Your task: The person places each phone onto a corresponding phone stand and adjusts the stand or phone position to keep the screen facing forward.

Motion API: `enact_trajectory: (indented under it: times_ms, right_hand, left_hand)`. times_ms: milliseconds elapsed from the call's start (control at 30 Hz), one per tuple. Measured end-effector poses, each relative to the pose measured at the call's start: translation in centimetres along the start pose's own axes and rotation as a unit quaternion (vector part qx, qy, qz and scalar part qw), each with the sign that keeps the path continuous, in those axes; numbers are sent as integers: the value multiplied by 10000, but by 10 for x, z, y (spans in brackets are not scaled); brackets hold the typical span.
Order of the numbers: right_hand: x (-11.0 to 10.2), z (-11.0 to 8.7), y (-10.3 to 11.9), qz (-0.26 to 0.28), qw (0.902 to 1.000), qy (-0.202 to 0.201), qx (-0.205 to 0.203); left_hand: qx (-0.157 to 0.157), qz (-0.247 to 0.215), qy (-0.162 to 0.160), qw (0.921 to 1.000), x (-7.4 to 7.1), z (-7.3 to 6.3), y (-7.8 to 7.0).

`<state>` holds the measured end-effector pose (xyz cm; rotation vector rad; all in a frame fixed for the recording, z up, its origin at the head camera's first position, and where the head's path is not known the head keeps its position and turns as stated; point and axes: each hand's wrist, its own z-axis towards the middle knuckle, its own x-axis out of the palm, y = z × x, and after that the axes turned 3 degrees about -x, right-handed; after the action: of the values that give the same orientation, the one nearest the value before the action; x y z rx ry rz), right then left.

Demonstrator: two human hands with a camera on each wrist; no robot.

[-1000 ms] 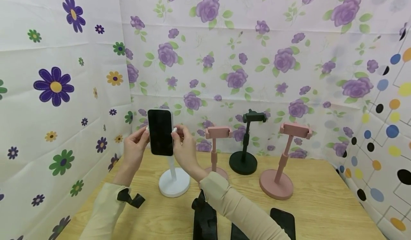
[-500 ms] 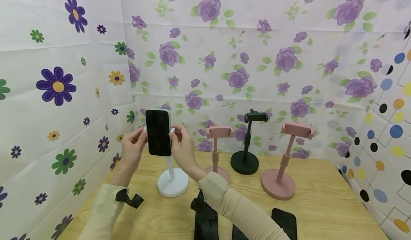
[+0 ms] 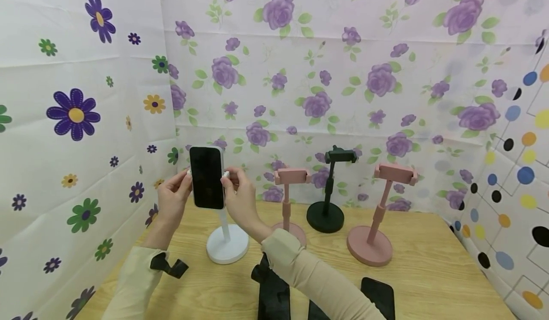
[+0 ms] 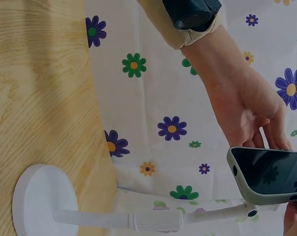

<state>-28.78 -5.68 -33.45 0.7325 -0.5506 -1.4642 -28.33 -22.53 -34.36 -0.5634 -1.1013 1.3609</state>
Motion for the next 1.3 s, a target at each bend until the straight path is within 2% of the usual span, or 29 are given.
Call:
enact_trajectory:
  times_ms: [467, 700, 1000, 1300]
  right_hand:
    - [3, -1, 1, 49, 10000, 73, -22]
    - [3, -2, 4, -5, 10000, 90, 27]
    - [6, -2, 4, 31, 10000, 87, -19]
    - [6, -1, 6, 148, 9997, 179, 116]
  left_hand:
    - [132, 112, 110, 9998, -5, -3, -3]
    - [179, -67, 243, 9995, -7, -3, -4]
    - [99, -127, 156, 9998, -10, -4, -4]
    - [106, -337, 119, 9993, -10, -5, -6]
